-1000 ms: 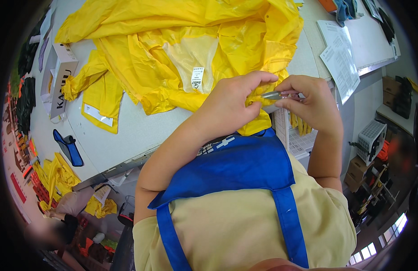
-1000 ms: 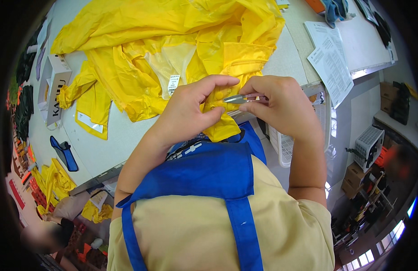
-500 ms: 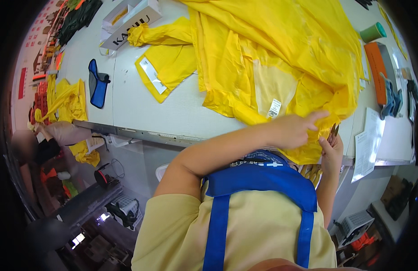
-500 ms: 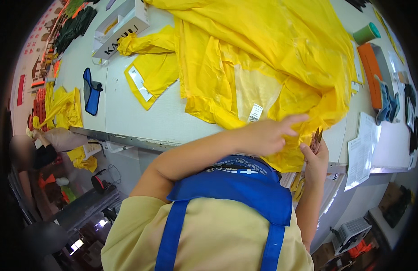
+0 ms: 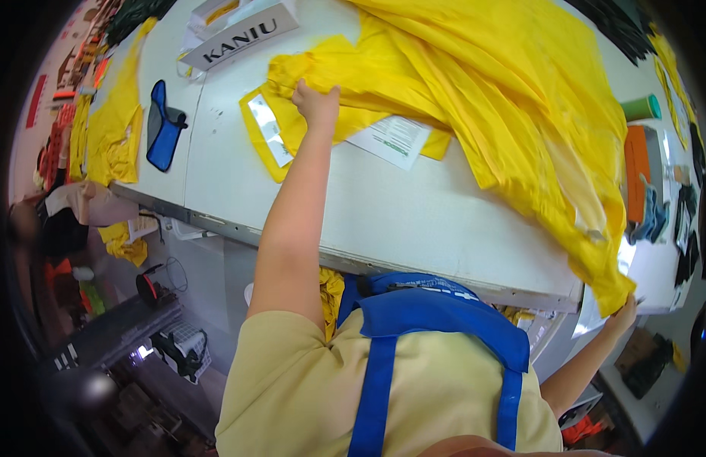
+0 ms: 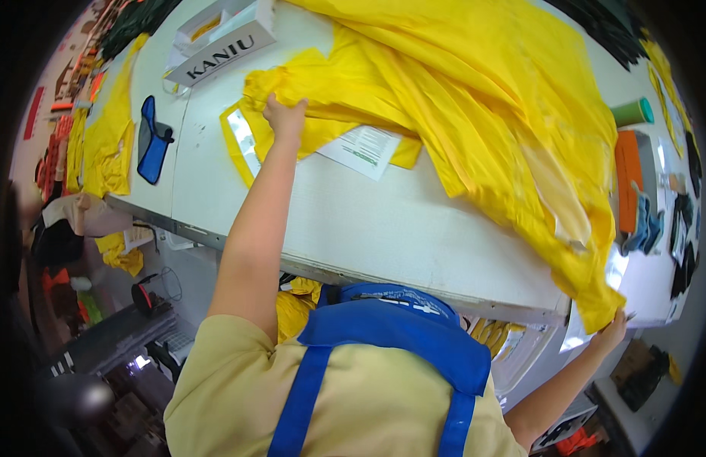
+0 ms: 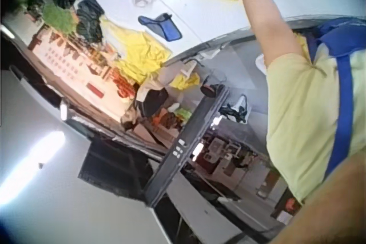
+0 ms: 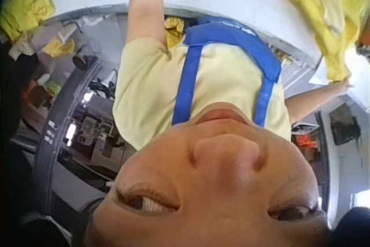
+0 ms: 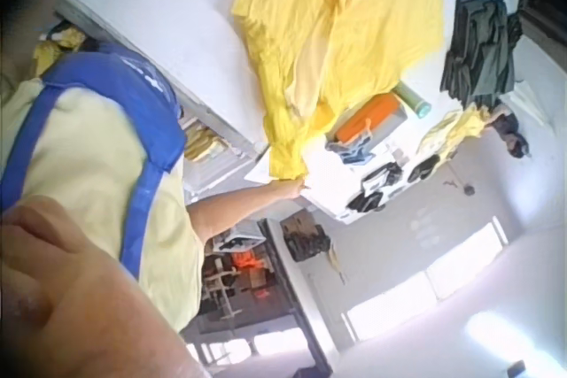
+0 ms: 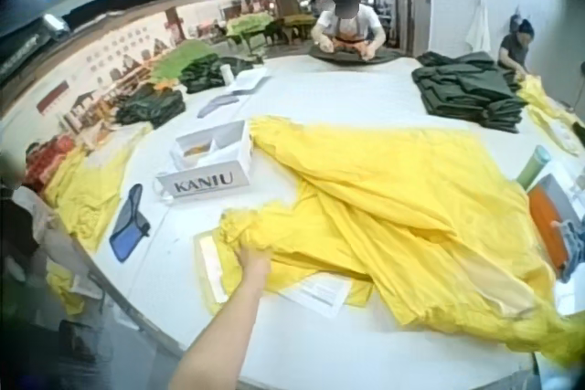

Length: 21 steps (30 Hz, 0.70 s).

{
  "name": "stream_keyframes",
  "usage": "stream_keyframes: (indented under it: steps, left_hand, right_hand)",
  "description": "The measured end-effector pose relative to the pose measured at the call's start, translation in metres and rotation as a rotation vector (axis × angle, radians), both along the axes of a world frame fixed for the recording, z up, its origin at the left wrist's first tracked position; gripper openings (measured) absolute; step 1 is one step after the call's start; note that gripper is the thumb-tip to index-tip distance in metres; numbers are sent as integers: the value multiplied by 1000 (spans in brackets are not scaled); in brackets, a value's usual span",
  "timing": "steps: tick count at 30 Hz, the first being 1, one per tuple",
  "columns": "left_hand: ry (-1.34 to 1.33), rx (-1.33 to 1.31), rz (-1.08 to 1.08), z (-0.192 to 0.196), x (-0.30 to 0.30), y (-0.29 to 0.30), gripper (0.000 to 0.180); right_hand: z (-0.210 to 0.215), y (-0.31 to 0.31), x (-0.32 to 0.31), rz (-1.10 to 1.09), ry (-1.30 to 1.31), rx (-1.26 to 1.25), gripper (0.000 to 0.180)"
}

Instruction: The person uses a pair of scissors to trim loose threads and excess fabric from a yellow garment laid out on a table. They repeatedly adjust the garment's position to access different areas for trimming.

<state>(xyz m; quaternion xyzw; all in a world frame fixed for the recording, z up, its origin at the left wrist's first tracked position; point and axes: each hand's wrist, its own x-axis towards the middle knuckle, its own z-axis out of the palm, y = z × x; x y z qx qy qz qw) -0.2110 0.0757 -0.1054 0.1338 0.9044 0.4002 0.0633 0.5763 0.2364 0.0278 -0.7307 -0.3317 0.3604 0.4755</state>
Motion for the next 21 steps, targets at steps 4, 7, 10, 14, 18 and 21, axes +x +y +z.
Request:
stream_keyframes:
  steps: [4, 7, 10, 14, 18, 21]
  left_hand:
    - [270, -320, -127, 2, 3, -35, 75]
    - [403, -347, -220, 17, -12, -33, 72]
    - [481, -322, -350, 33, -62, -13, 72]
    - [402, -462, -394, 61, -143, 33, 81]
    - [228, -460, -335, 76, -229, 65, 86]
    - [157, -496, -321, 49, -298, 86, 81]
  right_hand:
    - [-7, -4, -71, 47, -640, 241, 36]
    - [-38, -18, -170, 474, -612, 282, 27]
    - [-47, -57, -302, 791, -542, 119, 30]
    - [-54, -81, -418, 1146, -969, 361, 51]
    - [-51, -69, -489, 1237, -987, 246, 59]
    - [-66, -59, -520, 1296, -1100, 157, 55]
